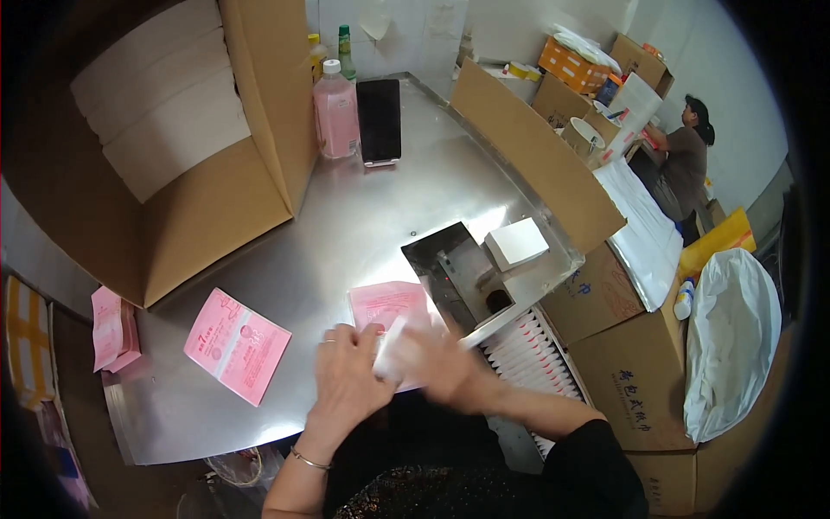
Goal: The recorder is packing small individual wallet-style tissue packs into boxes and then organizing those boxes into larger cardboard cartons.
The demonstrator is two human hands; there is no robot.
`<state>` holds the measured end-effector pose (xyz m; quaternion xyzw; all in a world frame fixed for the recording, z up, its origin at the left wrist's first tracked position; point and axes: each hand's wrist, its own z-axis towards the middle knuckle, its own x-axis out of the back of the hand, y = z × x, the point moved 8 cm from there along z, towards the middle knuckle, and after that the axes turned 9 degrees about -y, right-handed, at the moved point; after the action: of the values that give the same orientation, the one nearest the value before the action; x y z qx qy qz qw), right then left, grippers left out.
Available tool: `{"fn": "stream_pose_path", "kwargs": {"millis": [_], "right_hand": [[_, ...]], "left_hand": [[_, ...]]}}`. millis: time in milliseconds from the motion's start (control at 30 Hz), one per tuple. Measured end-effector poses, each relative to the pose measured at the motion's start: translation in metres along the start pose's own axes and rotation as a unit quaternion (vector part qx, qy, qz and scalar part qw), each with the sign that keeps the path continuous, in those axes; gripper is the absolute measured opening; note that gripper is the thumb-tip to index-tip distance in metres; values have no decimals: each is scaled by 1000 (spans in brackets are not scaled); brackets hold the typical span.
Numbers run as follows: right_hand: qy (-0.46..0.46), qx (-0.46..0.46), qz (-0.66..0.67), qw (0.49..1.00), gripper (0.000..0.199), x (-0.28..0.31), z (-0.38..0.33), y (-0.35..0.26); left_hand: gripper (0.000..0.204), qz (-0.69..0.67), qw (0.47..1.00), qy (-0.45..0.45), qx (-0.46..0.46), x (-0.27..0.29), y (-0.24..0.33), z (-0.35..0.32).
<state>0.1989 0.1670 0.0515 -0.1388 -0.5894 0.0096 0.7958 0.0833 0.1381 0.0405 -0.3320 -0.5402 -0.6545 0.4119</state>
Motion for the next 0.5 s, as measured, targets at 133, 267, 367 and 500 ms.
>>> {"fn": "stream_pose_path", "kwargs": {"millis": [133, 267, 367, 500], "right_hand": [[71, -52, -42, 995, 34, -27, 18, 14], [-39, -182, -118, 975, 21, -47, 56, 89], [40, -224, -44, 973, 21, -41, 25, 134], [-75, -356, -44, 930, 15, -32, -25, 171]], "left_hand": [[76, 8, 1000, 0, -26, 0, 10, -2], [74, -14, 1000, -6, -24, 0, 17, -5], [51, -219, 969, 68, -88, 79, 39, -39], [48, -238, 943, 171, -155, 132, 58, -128]]}}
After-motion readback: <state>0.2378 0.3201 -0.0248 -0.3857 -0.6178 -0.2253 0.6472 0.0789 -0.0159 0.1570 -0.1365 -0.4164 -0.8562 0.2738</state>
